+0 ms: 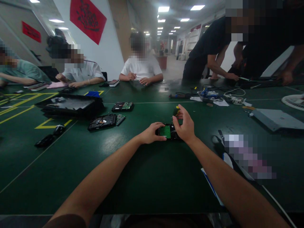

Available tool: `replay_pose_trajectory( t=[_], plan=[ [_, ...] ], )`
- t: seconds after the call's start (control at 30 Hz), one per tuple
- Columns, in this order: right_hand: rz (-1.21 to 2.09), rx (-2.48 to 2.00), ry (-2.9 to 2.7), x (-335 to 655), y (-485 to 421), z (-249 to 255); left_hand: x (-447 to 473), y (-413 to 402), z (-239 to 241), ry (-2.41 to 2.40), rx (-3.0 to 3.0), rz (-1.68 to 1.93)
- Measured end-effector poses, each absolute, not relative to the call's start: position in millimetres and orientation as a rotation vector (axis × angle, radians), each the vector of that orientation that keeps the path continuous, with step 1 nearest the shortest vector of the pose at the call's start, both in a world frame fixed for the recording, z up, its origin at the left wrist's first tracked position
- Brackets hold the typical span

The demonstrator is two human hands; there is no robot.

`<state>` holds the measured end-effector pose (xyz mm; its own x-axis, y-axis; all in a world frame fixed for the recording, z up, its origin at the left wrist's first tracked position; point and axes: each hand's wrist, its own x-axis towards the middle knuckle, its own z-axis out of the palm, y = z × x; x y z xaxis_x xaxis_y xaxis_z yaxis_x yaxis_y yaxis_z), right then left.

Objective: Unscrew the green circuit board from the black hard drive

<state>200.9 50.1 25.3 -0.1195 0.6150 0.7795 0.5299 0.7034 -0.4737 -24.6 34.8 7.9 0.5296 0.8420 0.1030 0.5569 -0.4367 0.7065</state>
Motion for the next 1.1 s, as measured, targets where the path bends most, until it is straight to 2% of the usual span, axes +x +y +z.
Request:
replay_pose_trajectory(
  t=[1.1],
  plan=[
    [0.063, -0.945, -1.833, 199.9, 48.7, 26.5, -26.0, 35.2, 8.1, 1.134, 2.17, 0.583]
  ],
)
